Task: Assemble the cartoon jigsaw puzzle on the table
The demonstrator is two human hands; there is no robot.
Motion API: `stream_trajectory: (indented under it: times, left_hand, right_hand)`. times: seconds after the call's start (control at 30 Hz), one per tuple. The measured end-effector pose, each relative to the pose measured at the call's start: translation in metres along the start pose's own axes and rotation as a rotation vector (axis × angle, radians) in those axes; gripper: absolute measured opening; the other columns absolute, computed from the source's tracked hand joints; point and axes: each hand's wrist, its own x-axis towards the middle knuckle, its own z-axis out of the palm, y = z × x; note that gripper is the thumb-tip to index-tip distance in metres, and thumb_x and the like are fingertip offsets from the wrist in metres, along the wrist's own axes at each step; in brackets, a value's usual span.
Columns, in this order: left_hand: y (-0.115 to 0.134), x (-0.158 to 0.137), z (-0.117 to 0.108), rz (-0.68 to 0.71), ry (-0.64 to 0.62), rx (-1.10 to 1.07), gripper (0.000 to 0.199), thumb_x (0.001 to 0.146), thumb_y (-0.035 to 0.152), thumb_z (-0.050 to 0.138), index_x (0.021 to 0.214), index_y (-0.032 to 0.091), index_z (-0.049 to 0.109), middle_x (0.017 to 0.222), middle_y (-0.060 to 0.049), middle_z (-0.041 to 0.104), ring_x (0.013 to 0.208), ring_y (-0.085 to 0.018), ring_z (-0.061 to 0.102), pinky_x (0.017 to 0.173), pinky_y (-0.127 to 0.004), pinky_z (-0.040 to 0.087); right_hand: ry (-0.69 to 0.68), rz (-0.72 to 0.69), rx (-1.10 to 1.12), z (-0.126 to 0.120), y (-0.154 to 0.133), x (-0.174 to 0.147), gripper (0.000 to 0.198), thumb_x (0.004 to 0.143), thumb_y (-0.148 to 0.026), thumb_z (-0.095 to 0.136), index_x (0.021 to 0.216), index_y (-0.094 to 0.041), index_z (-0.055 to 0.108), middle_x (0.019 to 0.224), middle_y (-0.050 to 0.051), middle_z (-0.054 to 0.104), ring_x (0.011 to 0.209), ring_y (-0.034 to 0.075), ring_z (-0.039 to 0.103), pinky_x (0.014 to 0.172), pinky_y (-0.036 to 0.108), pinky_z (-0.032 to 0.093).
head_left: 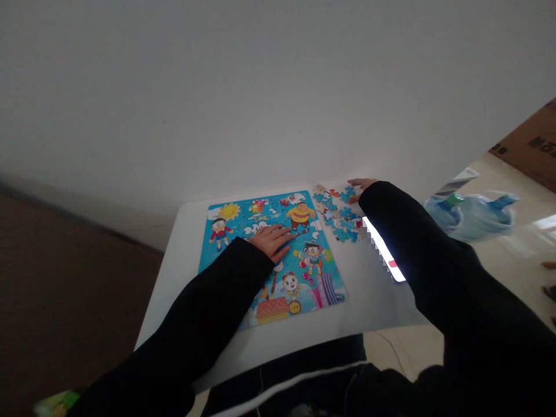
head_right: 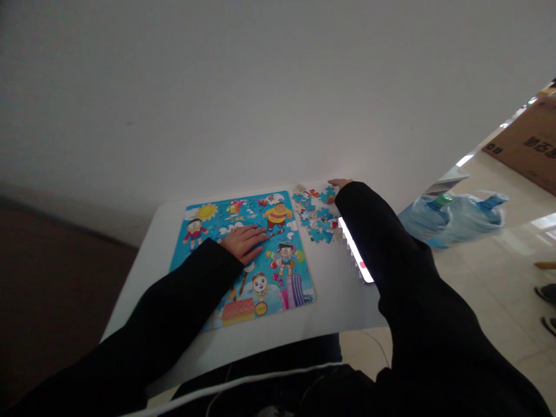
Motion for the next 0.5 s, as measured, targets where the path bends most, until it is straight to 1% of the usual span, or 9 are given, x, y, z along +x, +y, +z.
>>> stream_trajectory:
  times: [0.07,0.17,0.23,0.3,0.37,0.43,0.5]
  left_hand:
    - [0.000,0.000,0.002,-0.019,0.016,0.002,0.037,0.087,0.036,0.036,0.113,0.020,0.057,0.113,-0.008,0.060,0.109,-0.024,0.050,0.088,-0.042,0.044]
    - [0.000,0.000,0.002,-0.023,0.014,-0.008,0.036,0.086,0.037,0.037,0.111,0.020,0.058,0.113,-0.009,0.060,0.109,-0.023,0.051,0.087,-0.042,0.045]
    - [0.001,0.001,0.000,-0.007,0.015,-0.027,0.034,0.085,0.035,0.038,0.106,0.020,0.060,0.111,-0.009,0.061,0.107,-0.022,0.053,0.087,-0.041,0.045]
    - [0.004,0.003,-0.004,-0.001,0.040,-0.041,0.029,0.084,0.033,0.040,0.097,0.021,0.064,0.104,-0.007,0.064,0.101,-0.020,0.056,0.085,-0.038,0.046]
    - [0.007,0.004,-0.011,-0.015,0.073,-0.047,0.026,0.082,0.032,0.042,0.085,0.021,0.066,0.094,-0.006,0.067,0.092,-0.018,0.060,0.081,-0.034,0.048]
    - [0.007,0.003,-0.022,-0.060,0.097,-0.039,0.026,0.081,0.031,0.043,0.077,0.021,0.066,0.085,-0.005,0.069,0.084,-0.016,0.062,0.079,-0.032,0.048]
    - [0.001,0.003,-0.034,-0.139,0.109,-0.013,0.026,0.080,0.033,0.044,0.073,0.020,0.065,0.081,-0.004,0.069,0.080,-0.016,0.063,0.080,-0.033,0.048]
  right_hand:
    - [-0.074,0.036,-0.021,0.002,0.003,0.004,0.073,0.048,-0.034,0.077,0.117,-0.024,0.054,0.108,0.005,0.061,0.090,0.022,0.060,0.080,0.035,0.048]
    - [-0.061,0.007,-0.016,0.004,0.006,0.004,0.066,0.050,-0.036,0.075,0.111,-0.025,0.056,0.103,0.003,0.062,0.081,0.020,0.061,0.073,0.033,0.050]
    - [-0.029,0.004,0.005,0.005,0.006,0.003,0.065,0.049,-0.036,0.075,0.111,-0.025,0.056,0.098,0.003,0.062,0.078,0.019,0.060,0.070,0.032,0.050]
    - [-0.010,0.016,0.036,0.005,0.005,0.000,0.070,0.048,-0.035,0.076,0.113,-0.024,0.054,0.098,0.005,0.060,0.076,0.019,0.060,0.067,0.033,0.050]
    - [-0.001,0.037,0.082,0.005,0.005,-0.001,0.077,0.044,-0.032,0.078,0.116,-0.021,0.050,0.102,0.008,0.057,0.073,0.019,0.060,0.065,0.033,0.050]
    - [0.019,0.064,0.151,0.006,0.005,-0.003,0.085,0.041,-0.029,0.079,0.120,-0.020,0.047,0.108,0.011,0.052,0.069,0.017,0.059,0.064,0.033,0.051]
    - [0.058,0.099,0.228,0.007,0.005,-0.005,0.091,0.040,-0.027,0.079,0.123,-0.021,0.042,0.112,0.012,0.049,0.066,0.016,0.059,0.064,0.034,0.051]
